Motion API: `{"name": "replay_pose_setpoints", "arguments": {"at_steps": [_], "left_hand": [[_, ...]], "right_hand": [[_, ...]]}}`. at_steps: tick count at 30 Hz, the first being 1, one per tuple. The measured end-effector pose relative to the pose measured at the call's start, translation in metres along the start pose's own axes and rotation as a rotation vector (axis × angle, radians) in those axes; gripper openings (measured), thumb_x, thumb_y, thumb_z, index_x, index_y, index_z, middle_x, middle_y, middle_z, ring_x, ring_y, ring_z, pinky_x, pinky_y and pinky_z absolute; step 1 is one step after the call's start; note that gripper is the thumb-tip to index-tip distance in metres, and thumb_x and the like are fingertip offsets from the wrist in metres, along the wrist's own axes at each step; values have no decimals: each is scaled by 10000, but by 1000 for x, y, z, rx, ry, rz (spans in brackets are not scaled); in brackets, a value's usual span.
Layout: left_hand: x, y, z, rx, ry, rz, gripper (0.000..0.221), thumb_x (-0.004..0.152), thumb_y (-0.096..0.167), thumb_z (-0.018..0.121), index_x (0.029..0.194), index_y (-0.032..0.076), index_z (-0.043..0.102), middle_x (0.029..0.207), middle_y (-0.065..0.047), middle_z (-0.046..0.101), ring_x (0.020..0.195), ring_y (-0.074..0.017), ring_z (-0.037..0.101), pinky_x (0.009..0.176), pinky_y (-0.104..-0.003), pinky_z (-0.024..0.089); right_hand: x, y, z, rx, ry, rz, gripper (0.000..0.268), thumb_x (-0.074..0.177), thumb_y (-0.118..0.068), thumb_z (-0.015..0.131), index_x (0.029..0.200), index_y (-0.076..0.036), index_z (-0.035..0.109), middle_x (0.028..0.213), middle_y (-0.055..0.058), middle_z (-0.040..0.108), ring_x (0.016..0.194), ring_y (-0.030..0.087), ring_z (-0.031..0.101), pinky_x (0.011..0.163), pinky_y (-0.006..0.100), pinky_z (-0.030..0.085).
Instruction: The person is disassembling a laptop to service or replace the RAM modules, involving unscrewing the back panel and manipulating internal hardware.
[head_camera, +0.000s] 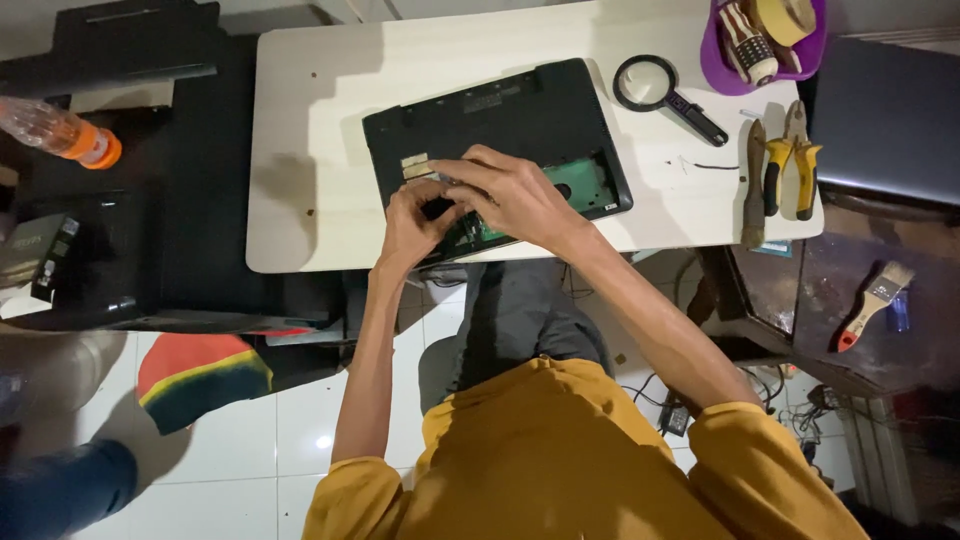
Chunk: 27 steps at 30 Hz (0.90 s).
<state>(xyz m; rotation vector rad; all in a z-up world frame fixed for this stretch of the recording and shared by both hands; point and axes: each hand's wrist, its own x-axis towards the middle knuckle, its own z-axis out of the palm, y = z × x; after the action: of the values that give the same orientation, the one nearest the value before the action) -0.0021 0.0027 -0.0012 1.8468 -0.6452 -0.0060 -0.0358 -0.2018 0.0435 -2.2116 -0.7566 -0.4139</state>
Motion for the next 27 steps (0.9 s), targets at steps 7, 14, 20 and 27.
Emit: {"name": "replay_pose_setpoints", "arguments": {"at_steps": [7,14,20,27], "left_hand": [[-1,9,0,18,2,-20,63,909,62,770,880,20,733,732,-172,708,745,-392,718,762,-485,526],[1,4,0,23,-15,-43,56,946,127,797,971,80,784,819,-157,741,861,-431,731,794,-532,535],[2,2,1,41,-16,-46,86,956,127,784,1023,75,784,881,-171,749,943,-480,712,845,-598,529],[4,1,0,64,-6,-37,90,933,132,819,1011,93,797,934,-149,770,941,-457,729,835,-561,547]], "right_hand": [[1,-2,0,-94,-5,-23,389,1069,-237,639,1456,-236,595,1061,57,605,745,300,659,574,376,565],[3,-17,-16,115,-94,111,416,1076,-128,599,1484,-110,518,1125,196,662,954,411,708,752,459,609],[5,-12,-7,96,-66,113,344,1033,-94,665,1356,-14,578,1106,231,678,964,428,706,769,476,610],[8,-18,-13,105,-75,134,309,1053,-98,649,1329,1,552,1069,248,646,972,463,684,733,557,588]]}}
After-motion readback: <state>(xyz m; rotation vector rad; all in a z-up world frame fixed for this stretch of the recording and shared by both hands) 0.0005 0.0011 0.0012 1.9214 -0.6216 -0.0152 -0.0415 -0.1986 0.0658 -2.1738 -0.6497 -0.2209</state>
